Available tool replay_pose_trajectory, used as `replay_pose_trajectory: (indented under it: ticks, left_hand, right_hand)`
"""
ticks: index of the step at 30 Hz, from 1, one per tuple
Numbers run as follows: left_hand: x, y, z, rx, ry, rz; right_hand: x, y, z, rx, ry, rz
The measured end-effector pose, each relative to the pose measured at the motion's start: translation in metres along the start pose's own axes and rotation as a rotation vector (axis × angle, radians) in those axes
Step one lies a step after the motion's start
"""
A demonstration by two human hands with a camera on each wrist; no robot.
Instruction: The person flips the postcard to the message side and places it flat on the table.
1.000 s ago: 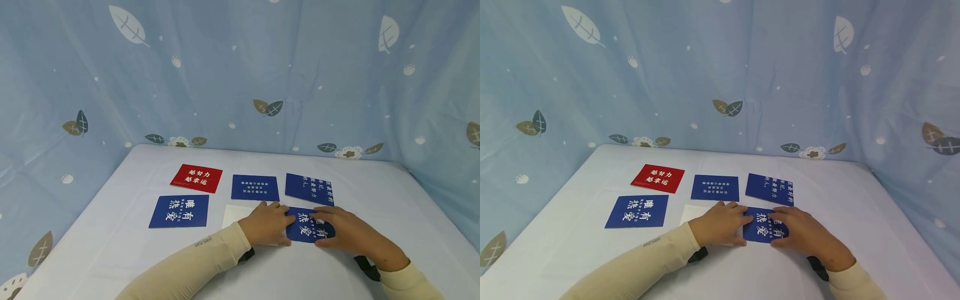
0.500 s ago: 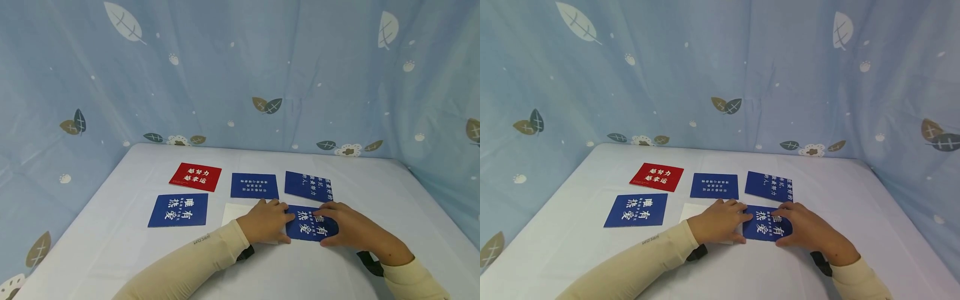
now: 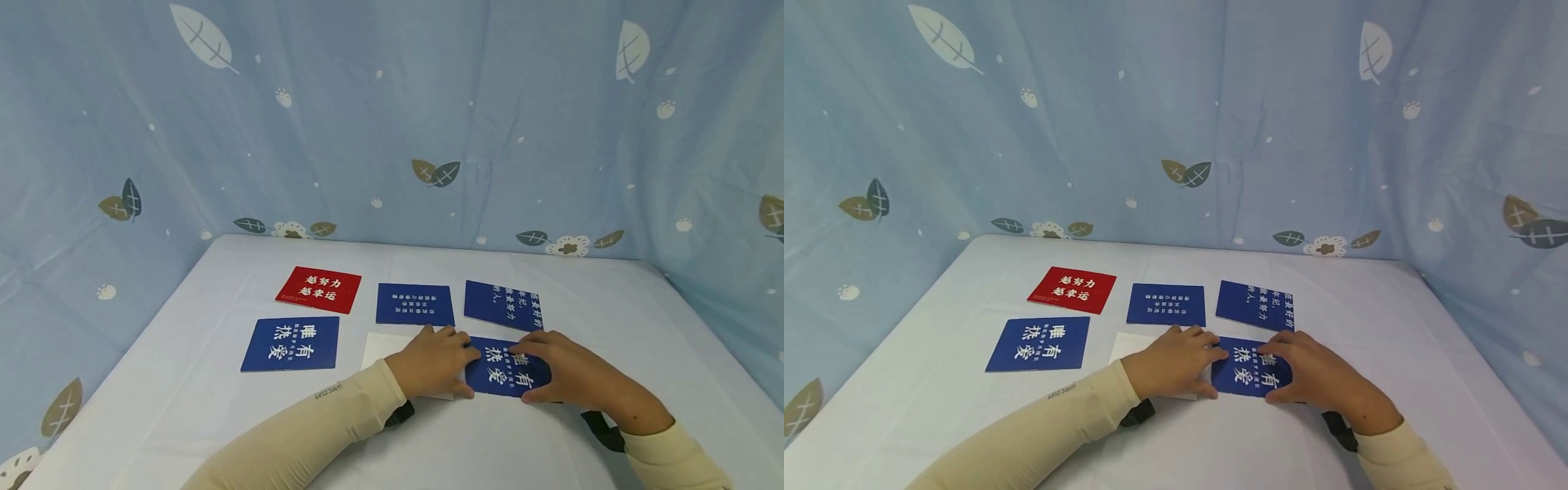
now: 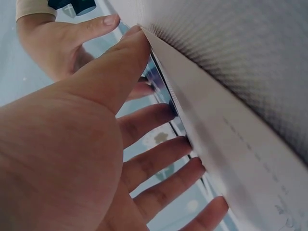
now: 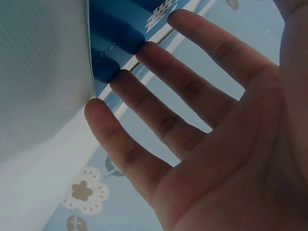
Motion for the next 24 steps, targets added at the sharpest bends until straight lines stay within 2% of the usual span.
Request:
replay_pose_trajectory:
  ticks: [5,10,20,24]
  left_hand:
    - [0.0001,0.0002,-0.0009,0.007,0.002,-0.003]
    - [-0.0008,0.0003,-0.0037,0.027,-0.034,-0.019]
    - [-0.0004,0.001,-0.0083,0.023,-0.127,-0.014]
    - [0.0,0.0008,-0.0086,0.025,-0.133,-0.022]
  right_hand:
    - [-0.0002,0.0009,0.001,-0.004,0.011,-0.008]
    - [-0.0016,0.0027,0.0032,-0.023,0.012,-0.014]
    - [-0.0005,0.0014,0.001,0.001,0.03,0.013]
    - [0.0001,0.0016,0.0009,0.017,0.028,0.026]
Point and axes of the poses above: each hand's wrist, its own y-axis away from the middle knuckle, its own x-axis out of the palm, z = x × y, the point moved 10 cm from there along -y, towards the middle knuckle, and after that the axes turned 8 degrees about y, right-handed, at the moved point
